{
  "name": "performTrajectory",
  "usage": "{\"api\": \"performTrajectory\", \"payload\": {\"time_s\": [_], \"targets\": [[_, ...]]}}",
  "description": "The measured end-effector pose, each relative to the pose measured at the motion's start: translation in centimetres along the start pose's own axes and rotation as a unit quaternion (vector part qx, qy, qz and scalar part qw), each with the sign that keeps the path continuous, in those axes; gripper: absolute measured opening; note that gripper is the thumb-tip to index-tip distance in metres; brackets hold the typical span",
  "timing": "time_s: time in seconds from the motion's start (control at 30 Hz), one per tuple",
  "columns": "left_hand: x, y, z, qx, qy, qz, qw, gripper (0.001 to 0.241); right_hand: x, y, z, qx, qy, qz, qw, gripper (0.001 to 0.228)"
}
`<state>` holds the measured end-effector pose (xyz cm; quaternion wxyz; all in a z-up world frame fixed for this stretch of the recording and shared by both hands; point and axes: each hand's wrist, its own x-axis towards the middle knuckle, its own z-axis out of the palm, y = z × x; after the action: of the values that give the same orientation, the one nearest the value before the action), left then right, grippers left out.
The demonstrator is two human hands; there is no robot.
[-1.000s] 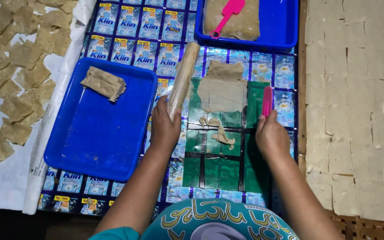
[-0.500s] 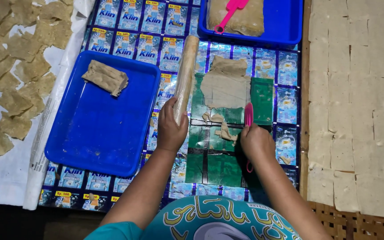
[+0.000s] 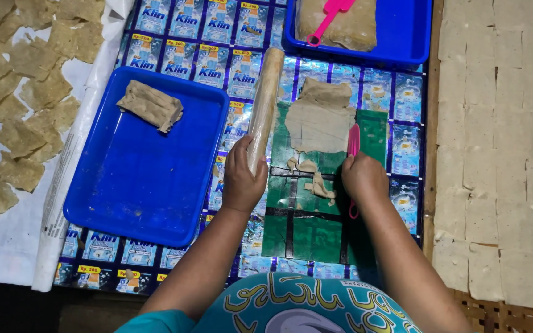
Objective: Rolling and cutting dough to prepare small snack portions on a floor-based workspace.
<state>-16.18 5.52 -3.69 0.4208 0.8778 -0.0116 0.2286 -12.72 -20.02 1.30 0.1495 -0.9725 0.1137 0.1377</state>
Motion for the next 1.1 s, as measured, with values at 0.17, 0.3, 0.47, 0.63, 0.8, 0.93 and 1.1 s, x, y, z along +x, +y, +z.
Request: {"api": "performTrajectory", "payload": {"time_s": [0.17, 0.3, 0.47, 0.63, 0.8, 0.93, 1.1], "targets": [[0.1, 0.3, -0.1, 0.001, 0.004, 0.000, 1.000, 0.045, 4.4, 1.2, 1.6, -0.015, 0.016, -0.010, 1.000, 0.048], [0.2, 0.5, -0.3, 0.003, 0.002, -0.003, 1.000, 0.045, 6.3, 0.5, 0.7, -0.014, 0.032, -0.030, 0.999, 0.047], [0.2, 0.2, -0.1, 0.001, 0.006, 0.003, 1.000, 0.045, 4.3, -1.0, -0.5, -0.003, 0.033, -0.031, 0.999, 0.046], [0.2, 0.5, -0.3, -0.001, 0.008, 0.008, 1.000, 0.043, -3.1, -4.8, -0.7, 0.081, -0.004, -0.070, 0.994, 0.037], [0.1, 0.3, -0.2, -0.008, 0.009, 0.008, 1.000, 0.044, -4.7, -4.4, 3.2, 0.086, -0.097, -0.061, 0.990, 0.040], [0.1, 0.2, -0.2, -0.010, 0.008, 0.004, 1.000, 0.046, -4.6, -5.2, 3.8, 0.082, -0.118, -0.056, 0.988, 0.041], [0.1, 0.2, -0.3, -0.011, 0.006, 0.004, 1.000, 0.045, -4.1, -6.4, 4.3, 0.064, -0.110, -0.046, 0.991, 0.045]]}}
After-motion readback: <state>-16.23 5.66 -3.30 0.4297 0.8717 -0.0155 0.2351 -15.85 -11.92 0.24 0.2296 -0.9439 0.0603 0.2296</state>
